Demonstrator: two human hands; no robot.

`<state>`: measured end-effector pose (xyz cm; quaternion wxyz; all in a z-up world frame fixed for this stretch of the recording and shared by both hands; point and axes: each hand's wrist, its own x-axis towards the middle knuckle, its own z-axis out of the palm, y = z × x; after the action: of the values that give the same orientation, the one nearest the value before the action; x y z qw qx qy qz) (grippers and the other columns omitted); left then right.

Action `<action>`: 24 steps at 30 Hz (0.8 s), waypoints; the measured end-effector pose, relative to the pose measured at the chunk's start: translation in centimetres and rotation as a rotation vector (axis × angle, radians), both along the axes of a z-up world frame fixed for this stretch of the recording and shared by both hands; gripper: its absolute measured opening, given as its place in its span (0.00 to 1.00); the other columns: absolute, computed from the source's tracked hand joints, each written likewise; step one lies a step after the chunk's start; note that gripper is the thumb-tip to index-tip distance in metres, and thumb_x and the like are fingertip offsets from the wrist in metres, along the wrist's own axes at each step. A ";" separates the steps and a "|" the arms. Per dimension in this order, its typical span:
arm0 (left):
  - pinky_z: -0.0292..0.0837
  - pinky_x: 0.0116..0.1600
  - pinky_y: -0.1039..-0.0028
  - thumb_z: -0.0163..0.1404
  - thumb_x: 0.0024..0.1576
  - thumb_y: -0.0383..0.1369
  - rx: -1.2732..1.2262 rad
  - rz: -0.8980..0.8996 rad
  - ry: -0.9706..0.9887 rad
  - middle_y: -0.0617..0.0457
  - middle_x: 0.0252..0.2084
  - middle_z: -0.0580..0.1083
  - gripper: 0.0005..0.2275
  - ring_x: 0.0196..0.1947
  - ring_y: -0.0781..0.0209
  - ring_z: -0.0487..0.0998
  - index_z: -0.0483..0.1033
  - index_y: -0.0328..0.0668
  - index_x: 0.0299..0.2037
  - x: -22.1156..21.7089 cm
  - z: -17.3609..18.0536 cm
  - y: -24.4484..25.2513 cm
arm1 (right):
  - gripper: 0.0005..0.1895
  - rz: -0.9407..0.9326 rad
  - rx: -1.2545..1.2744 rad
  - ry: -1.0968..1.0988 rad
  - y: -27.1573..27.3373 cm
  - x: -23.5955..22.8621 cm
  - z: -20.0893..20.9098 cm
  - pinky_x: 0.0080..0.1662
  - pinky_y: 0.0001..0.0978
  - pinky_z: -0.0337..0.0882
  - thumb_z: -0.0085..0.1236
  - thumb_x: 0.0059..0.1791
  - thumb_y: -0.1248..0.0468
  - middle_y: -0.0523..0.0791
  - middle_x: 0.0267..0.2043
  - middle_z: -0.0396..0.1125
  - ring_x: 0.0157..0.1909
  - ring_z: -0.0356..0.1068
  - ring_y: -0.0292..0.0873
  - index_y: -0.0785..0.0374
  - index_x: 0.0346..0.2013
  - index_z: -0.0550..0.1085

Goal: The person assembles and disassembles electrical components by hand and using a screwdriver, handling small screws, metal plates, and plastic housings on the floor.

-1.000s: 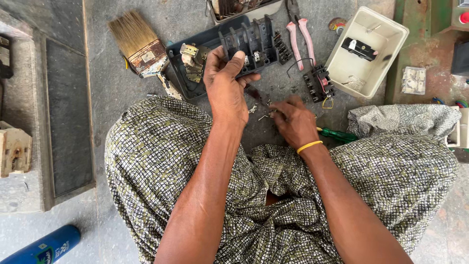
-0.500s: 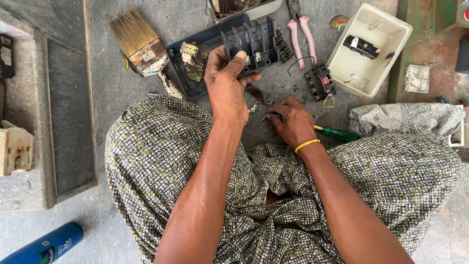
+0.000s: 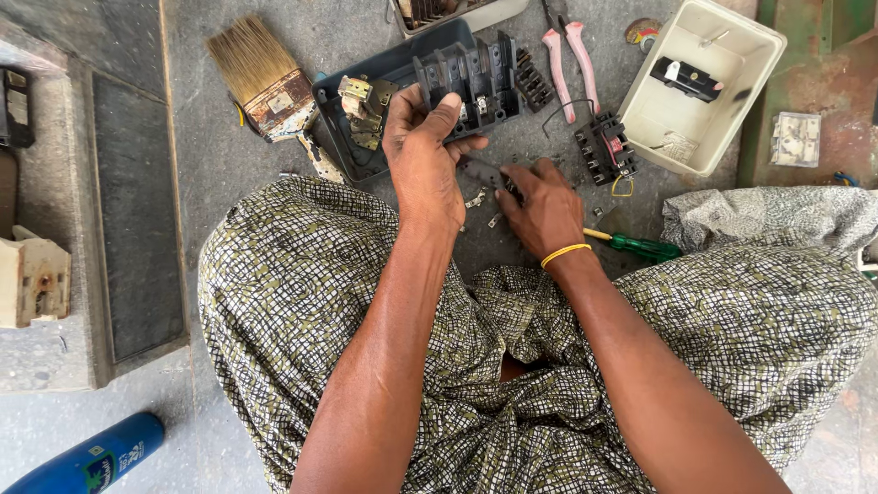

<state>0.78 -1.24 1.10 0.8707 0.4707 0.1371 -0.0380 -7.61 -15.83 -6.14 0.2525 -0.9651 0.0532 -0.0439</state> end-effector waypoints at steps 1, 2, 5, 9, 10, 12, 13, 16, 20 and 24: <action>0.80 0.34 0.68 0.51 0.59 0.25 0.000 -0.002 0.001 0.53 0.37 0.71 0.06 0.36 0.62 0.76 0.73 0.36 0.44 0.0 0.0 0.0 | 0.19 -0.029 0.067 -0.011 -0.2 0.0 0.0 0.46 0.49 0.74 0.65 0.47 0.58 0.53 0.50 0.70 0.45 0.74 0.57 0.54 0.52 0.78; 0.81 0.34 0.67 0.51 0.59 0.25 -0.003 -0.001 0.003 0.53 0.37 0.71 0.06 0.36 0.63 0.76 0.73 0.36 0.44 0.1 -0.1 -0.1 | 0.19 -0.031 0.067 -0.010 -0.6 0.1 0.1 0.46 0.49 0.74 0.65 0.47 0.58 0.53 0.50 0.70 0.45 0.74 0.57 0.54 0.52 0.78; 0.81 0.34 0.67 0.52 0.59 0.25 0.005 0.002 -0.004 0.53 0.38 0.70 0.06 0.37 0.63 0.75 0.73 0.35 0.45 0.1 -0.1 0.0 | 0.20 -0.148 0.169 0.050 -1.3 0.2 0.3 0.45 0.47 0.74 0.64 0.49 0.58 0.51 0.43 0.71 0.41 0.75 0.54 0.54 0.55 0.76; 0.80 0.33 0.69 0.51 0.57 0.25 0.015 0.002 0.033 0.54 0.37 0.71 0.07 0.36 0.63 0.77 0.73 0.36 0.44 0.3 0.1 0.1 | 0.20 -0.076 0.115 0.028 -1.0 -0.2 0.4 0.44 0.48 0.74 0.65 0.46 0.61 0.53 0.45 0.70 0.39 0.75 0.55 0.58 0.53 0.77; 0.80 0.33 0.69 0.51 0.57 0.25 0.016 0.003 0.033 0.54 0.37 0.71 0.07 0.36 0.63 0.77 0.73 0.36 0.44 0.3 0.1 0.1 | 0.21 -0.013 0.122 -0.003 -0.6 -0.4 0.4 0.44 0.48 0.74 0.66 0.46 0.62 0.56 0.50 0.68 0.39 0.76 0.54 0.58 0.53 0.77; 0.78 0.34 0.71 0.53 0.58 0.25 0.030 0.020 -0.001 0.55 0.38 0.72 0.06 0.36 0.65 0.76 0.73 0.36 0.44 0.3 0.1 0.2 | 0.19 0.138 0.099 -0.033 0.0 -1.0 0.8 0.45 0.47 0.74 0.65 0.45 0.62 0.54 0.47 0.69 0.41 0.74 0.56 0.58 0.51 0.78; 0.78 0.34 0.71 0.53 0.58 0.25 0.030 0.022 -0.001 0.55 0.38 0.72 0.06 0.36 0.65 0.76 0.73 0.36 0.44 0.3 0.0 0.2 | 0.18 0.287 0.075 -0.062 0.3 -1.3 1.0 0.45 0.47 0.75 0.65 0.44 0.62 0.52 0.44 0.70 0.44 0.73 0.57 0.58 0.49 0.78; 0.76 0.33 0.71 0.53 0.58 0.26 0.027 0.031 -0.006 0.55 0.37 0.73 0.06 0.34 0.64 0.76 0.74 0.37 0.44 0.3 0.0 0.3 | 0.17 0.388 -0.006 -0.055 1.1 -1.7 1.5 0.48 0.47 0.75 0.66 0.42 0.61 0.50 0.44 0.69 0.48 0.73 0.57 0.59 0.45 0.78; 0.76 0.33 0.71 0.52 0.57 0.26 0.015 0.028 0.008 0.55 0.37 0.73 0.06 0.35 0.65 0.76 0.74 0.38 0.43 0.4 0.1 0.3 | 0.16 0.420 0.028 -0.049 0.9 -2.1 2.2 0.46 0.48 0.75 0.66 0.42 0.59 0.51 0.43 0.71 0.46 0.73 0.58 0.59 0.43 0.78; 0.77 0.32 0.70 0.53 0.58 0.26 0.061 0.038 -0.007 0.55 0.36 0.72 0.06 0.34 0.65 0.75 0.74 0.37 0.43 0.3 0.1 0.5 | 0.16 -0.049 -0.031 0.206 -1.1 -1.8 2.8 0.43 0.49 0.75 0.59 0.50 0.57 0.53 0.36 0.75 0.38 0.76 0.56 0.55 0.52 0.77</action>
<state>1.05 -0.78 1.18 0.8571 0.4943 0.1442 -0.0155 -9.40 -16.97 -3.31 0.2296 -0.9667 0.1020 0.0485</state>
